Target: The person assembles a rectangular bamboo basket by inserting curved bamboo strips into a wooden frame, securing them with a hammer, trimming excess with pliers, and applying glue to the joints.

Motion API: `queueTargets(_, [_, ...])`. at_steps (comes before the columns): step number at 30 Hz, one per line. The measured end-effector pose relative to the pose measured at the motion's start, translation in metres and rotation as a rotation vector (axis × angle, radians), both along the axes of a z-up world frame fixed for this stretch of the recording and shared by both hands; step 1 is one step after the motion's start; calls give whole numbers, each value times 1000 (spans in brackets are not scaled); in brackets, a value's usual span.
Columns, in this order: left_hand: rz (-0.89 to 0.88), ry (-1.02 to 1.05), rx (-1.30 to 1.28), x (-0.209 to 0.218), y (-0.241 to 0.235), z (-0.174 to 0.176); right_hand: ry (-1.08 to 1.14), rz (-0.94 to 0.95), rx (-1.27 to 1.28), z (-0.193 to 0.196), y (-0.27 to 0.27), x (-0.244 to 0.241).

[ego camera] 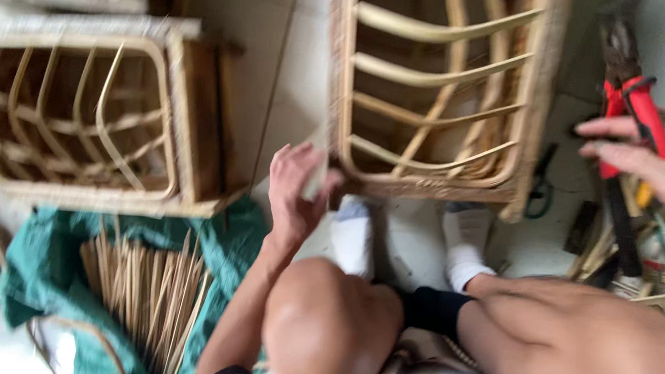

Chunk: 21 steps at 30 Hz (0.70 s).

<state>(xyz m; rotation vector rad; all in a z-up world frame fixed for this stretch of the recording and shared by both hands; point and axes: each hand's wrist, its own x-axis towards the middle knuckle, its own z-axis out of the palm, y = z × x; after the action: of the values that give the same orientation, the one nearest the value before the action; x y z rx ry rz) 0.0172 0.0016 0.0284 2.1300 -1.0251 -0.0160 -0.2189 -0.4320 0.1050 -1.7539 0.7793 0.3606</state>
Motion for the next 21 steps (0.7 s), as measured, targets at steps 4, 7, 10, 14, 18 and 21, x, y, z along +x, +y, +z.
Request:
queueTargets(4, [-404, -74, 125, -4, -37, 9, -12, -394, 361, -1, 12, -34])
queueTargets(7, [-424, -104, 169, -10, -49, 5, -134, -493, 532, -1, 18, -29])
queueTargets(10, [-383, -145, 201, -21, -48, 1, -228, -542, 676, -4, 16, -18])
queueTargets(14, [-350, -142, 182, -21, -48, -4, -184, -485, 517, -11, 8, 6])
queueTargets(18, [-337, -150, 182, -25, -46, -4, -54, -62, -295, -16, -2, 29])
queueTargets(21, [-299, -177, 195, -27, -47, -4, -231, 97, -891, -27, -21, 47])
